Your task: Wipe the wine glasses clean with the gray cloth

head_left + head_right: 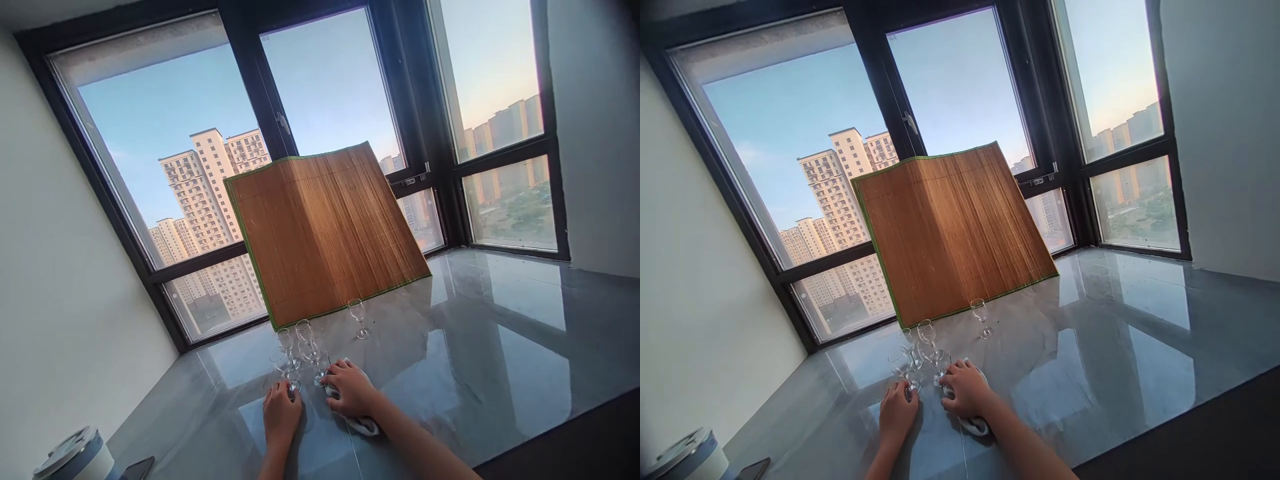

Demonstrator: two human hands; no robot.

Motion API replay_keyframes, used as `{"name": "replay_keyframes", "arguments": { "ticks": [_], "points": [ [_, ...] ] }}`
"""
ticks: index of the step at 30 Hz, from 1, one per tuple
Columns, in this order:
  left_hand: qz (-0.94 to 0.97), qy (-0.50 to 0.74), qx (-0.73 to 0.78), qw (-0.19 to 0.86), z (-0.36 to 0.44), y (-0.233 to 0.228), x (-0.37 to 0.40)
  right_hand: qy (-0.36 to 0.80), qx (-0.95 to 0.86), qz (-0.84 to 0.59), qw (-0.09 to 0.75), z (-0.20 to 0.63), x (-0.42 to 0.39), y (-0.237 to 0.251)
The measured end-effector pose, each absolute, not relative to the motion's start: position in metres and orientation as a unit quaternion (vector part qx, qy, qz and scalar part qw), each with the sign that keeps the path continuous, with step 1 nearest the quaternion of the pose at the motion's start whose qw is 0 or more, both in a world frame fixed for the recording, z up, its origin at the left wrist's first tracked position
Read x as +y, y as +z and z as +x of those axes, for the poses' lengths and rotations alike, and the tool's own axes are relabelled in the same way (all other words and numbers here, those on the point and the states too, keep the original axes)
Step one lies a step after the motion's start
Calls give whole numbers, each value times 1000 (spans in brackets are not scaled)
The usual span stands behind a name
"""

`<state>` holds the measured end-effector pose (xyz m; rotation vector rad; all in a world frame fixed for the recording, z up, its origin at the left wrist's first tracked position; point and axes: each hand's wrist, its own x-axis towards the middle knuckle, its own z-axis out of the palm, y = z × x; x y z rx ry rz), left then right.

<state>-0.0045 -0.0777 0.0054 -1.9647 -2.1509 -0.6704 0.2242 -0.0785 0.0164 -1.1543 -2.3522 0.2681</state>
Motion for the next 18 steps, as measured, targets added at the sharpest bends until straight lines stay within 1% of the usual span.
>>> {"name": "replay_keyframes", "arguments": {
  "ticks": [3, 12, 18],
  "points": [
    [-658, -223, -715, 74, -5, 5, -77, 100, -851, -441, 266, 225, -74, 20],
    [-650, -229, -722, 61, -6, 2, -75, 37, -695, -665, 270, 272, -43, 14],
    [-655, -221, -720, 57, -7, 2, -75, 23, -665, -705, 246, 284, -22, 13]
  ]
}}
